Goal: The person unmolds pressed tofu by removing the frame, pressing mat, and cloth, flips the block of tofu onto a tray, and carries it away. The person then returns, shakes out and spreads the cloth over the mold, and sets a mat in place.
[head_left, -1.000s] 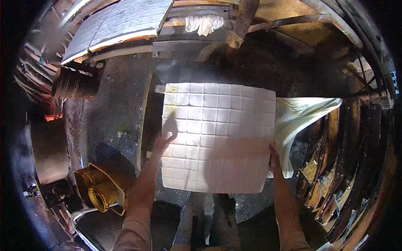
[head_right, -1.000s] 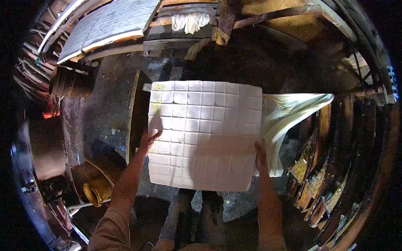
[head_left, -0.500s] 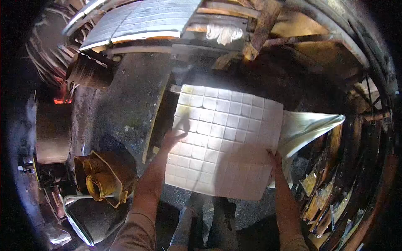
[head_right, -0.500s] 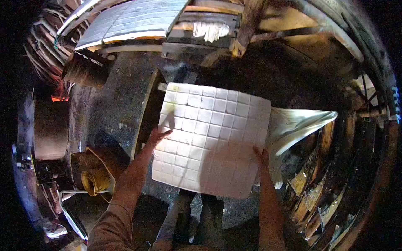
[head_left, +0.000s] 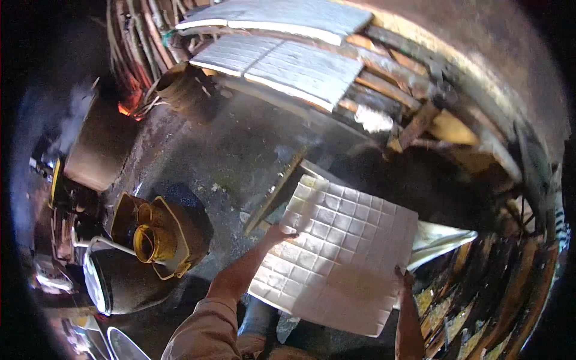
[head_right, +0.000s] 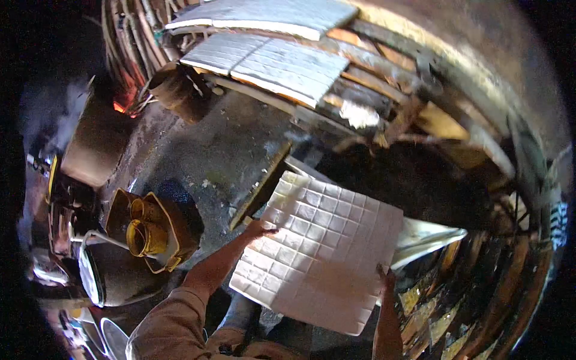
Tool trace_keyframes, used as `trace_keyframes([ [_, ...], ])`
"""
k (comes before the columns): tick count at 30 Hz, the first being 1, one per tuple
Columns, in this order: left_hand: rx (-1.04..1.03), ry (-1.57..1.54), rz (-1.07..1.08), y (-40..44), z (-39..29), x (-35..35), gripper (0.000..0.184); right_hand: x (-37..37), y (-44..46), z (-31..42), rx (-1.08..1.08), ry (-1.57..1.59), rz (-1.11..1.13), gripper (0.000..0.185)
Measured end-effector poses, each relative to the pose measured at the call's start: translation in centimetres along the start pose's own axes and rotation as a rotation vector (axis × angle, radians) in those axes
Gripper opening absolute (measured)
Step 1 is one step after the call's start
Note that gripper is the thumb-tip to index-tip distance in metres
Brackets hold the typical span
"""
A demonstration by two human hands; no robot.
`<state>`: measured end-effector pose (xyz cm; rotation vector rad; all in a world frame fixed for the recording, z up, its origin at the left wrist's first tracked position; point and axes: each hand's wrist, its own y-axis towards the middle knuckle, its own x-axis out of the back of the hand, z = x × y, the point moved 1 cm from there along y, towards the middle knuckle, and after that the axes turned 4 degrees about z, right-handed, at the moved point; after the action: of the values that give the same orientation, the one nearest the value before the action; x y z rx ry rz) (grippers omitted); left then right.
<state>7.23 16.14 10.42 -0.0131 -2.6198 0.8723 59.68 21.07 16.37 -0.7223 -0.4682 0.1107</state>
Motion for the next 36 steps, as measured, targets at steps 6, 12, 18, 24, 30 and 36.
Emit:
trace_keyframes([
  [6, -0.245, 0.099, -0.181, -0.7, 4.5, 3.3, 0.09, 0.2, -6.4, 11.4, 0.024, -0.003, -0.046, 0.06],
  [12, -0.024, 0.166, -0.04, -14.7, -5.1, 11.8, 0.082, -1.3, -12.8, 20.1, 0.231, 0.074, 0.019, 0.049],
  [18, 0.082, 0.143, -0.053, -26.6, -8.8, 24.3, 0.052, -8.2, -20.2, 33.7, 0.376, -0.063, 0.115, 0.046],
  [24, 0.193, 0.219, -0.352, -32.9, -5.8, 39.1, 0.051, -24.5, -17.5, 45.0, 0.564, -0.138, 0.41, 0.043],
  [30, 0.261, 0.623, -0.655, -35.4, 5.4, 51.1, 0.046, -44.5, -13.8, 56.7, 0.818, 0.0, 0.706, 0.031],
  [36, 0.458, 0.68, -0.702, -43.0, 4.3, 61.0, 0.031, -65.3, -15.4, 69.6, 0.778, -0.242, 1.04, 0.032],
])
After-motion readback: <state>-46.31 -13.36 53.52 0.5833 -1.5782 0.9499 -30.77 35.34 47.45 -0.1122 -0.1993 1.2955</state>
